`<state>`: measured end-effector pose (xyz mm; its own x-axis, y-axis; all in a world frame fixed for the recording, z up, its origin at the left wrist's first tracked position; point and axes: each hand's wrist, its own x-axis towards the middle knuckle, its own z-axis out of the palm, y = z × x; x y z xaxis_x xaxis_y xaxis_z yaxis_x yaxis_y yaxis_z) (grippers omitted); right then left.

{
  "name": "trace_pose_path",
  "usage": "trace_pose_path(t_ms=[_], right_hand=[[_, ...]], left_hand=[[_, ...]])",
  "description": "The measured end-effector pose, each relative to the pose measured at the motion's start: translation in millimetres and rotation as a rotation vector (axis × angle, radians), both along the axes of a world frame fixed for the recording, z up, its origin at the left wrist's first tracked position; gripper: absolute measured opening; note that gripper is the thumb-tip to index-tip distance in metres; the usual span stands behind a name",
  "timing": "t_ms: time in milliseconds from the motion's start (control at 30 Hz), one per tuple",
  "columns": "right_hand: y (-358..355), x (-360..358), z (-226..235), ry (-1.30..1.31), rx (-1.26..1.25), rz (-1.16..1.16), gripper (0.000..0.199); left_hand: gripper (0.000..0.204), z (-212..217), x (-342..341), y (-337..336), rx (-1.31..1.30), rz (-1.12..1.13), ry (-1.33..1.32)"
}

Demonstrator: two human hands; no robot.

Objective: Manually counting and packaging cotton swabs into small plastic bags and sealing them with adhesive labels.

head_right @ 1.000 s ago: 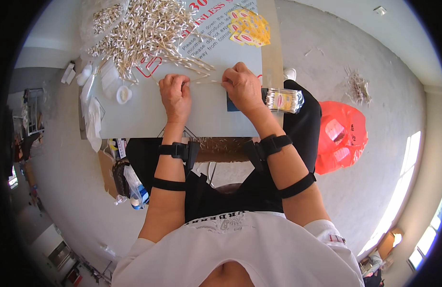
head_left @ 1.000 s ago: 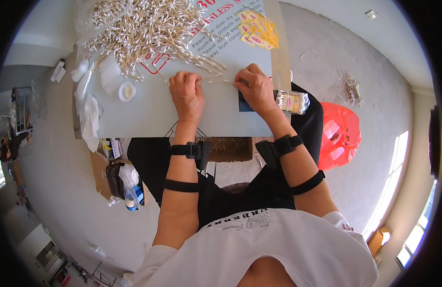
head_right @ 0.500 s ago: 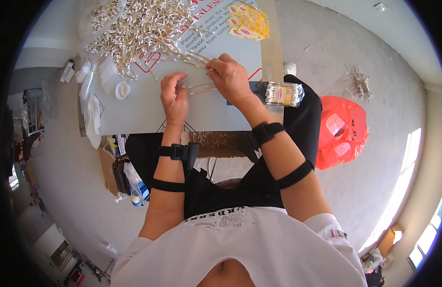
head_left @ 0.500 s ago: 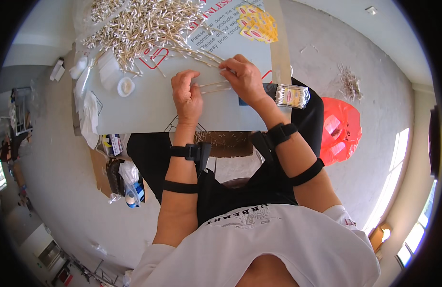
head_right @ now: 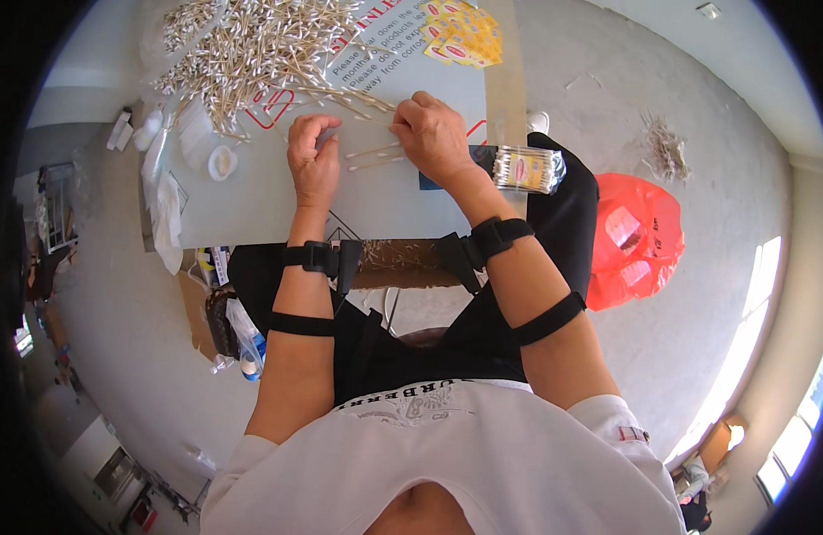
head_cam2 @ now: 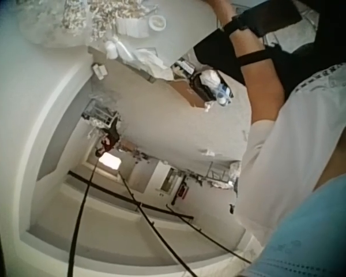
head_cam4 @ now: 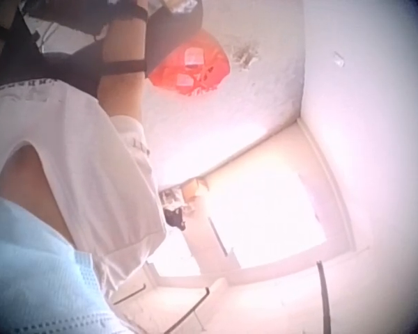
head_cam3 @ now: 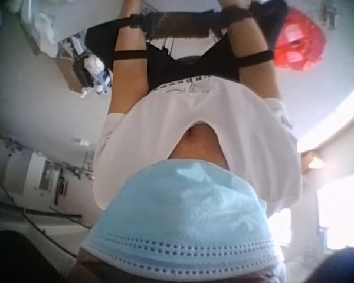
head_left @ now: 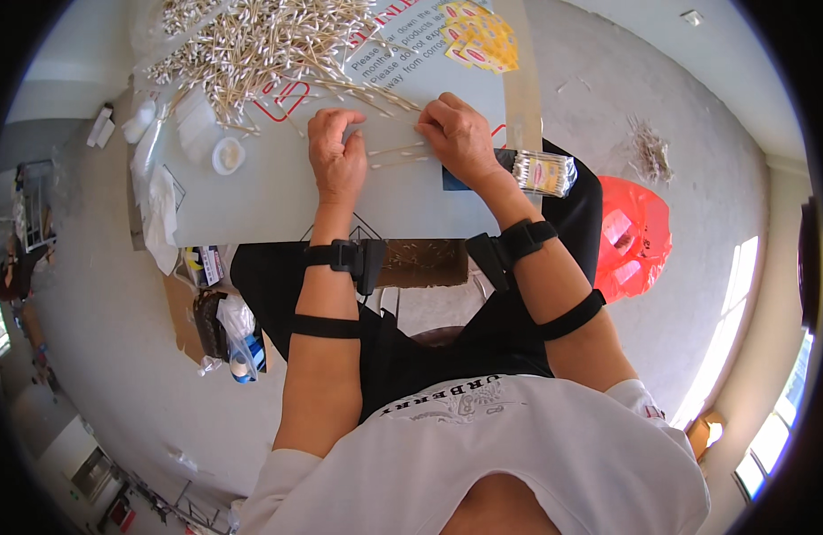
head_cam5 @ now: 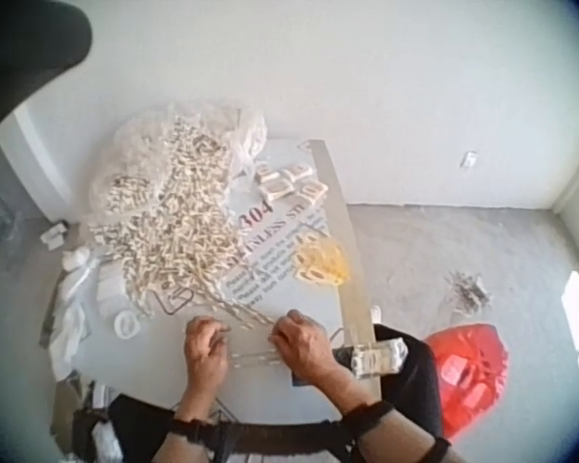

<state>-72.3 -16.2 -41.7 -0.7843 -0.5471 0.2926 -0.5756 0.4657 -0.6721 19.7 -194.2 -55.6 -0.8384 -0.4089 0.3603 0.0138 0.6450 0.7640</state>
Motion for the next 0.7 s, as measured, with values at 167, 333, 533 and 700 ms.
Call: trace_pose_path(t_ms=[167, 333, 533, 700], right_hand=[[20, 3, 4, -0.034, 0.082, 0.095, 0.005], [19, 15, -2, -0.231, -0.476, -0.113, 0.021], [17, 20, -1, -0.229, -0.258, -0.045, 0.017], [11, 15, 4, -0.270, -0.150, -0.067, 0.010]], left_hand=[[0.042, 7, 23, 26, -0.079, -0.027, -0.007], [0.047, 13, 21, 45, 0.231, 0.088, 0.135], [0.038, 11, 9, 46, -0.224, -0.058, -0.041], [0.035, 13, 19, 54, -0.265, -0.091, -0.066]])
